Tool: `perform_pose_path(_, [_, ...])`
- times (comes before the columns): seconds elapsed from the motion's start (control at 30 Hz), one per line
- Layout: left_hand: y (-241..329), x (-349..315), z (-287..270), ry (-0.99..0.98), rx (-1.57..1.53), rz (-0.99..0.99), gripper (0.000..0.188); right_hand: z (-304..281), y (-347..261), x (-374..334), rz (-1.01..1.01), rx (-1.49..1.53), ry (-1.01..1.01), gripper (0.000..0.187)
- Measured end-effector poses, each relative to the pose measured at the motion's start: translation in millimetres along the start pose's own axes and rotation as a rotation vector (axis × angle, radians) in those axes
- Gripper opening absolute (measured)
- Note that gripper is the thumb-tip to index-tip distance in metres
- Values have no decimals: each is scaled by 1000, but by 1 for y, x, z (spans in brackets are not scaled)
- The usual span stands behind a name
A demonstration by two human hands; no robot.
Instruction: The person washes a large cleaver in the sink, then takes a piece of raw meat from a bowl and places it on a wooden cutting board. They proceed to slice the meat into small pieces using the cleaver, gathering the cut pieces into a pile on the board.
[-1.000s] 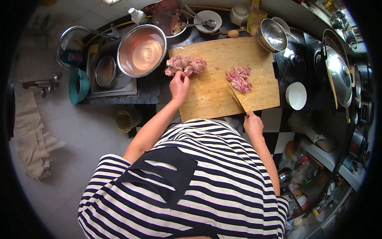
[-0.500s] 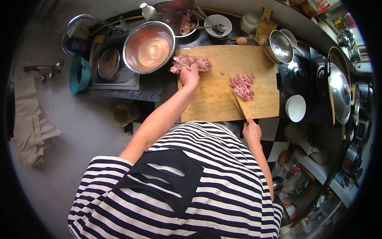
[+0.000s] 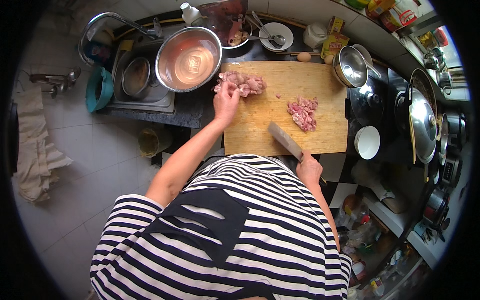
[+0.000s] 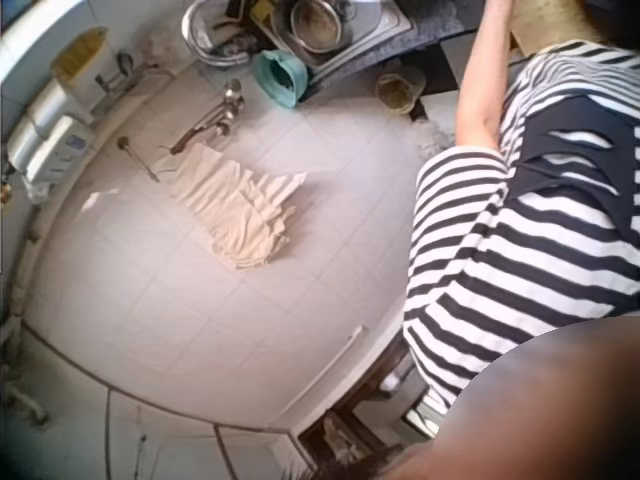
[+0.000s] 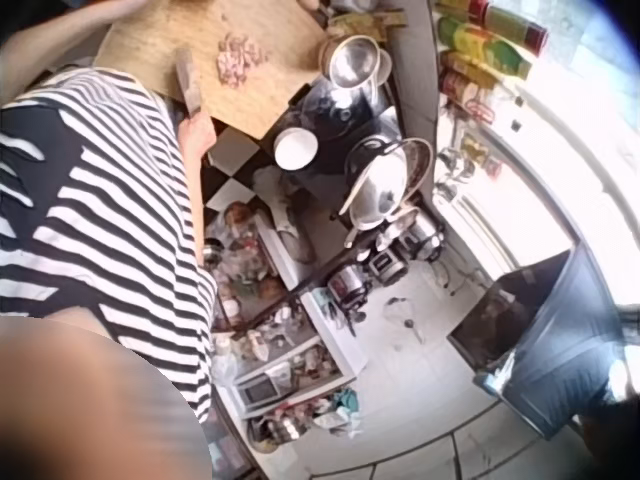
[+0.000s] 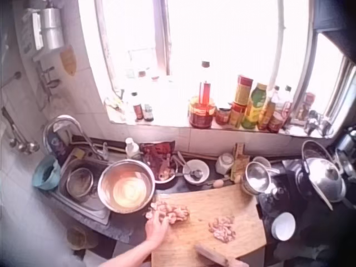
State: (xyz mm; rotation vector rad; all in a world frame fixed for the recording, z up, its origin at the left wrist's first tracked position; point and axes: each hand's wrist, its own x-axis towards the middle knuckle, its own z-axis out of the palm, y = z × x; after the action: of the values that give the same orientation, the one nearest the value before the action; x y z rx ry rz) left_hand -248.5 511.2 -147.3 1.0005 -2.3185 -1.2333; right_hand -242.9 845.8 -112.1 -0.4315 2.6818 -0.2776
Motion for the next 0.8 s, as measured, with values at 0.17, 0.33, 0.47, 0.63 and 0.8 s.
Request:
perform_pose_path(0.17, [18, 33, -23, -94, 478, 631, 29, 21, -14, 22, -306, 121, 142, 59])
perform_pose_path(0.33, [19, 47, -13, -272, 710, 589, 34, 29, -27, 41, -450, 125, 147, 63])
perform_pose_path(0.47, [18, 55, -8, -347, 801, 523, 35, 32, -28, 42, -429, 62, 112, 66])
perform_pose_path(0.63, [12, 39, -22, -422, 717, 419, 51, 30, -29, 40, -490, -29, 167, 65])
perform_pose_path(0.8, [-5, 23, -29, -463, 500, 204, 61, 1, -59, 68, -341, 221, 97, 45])
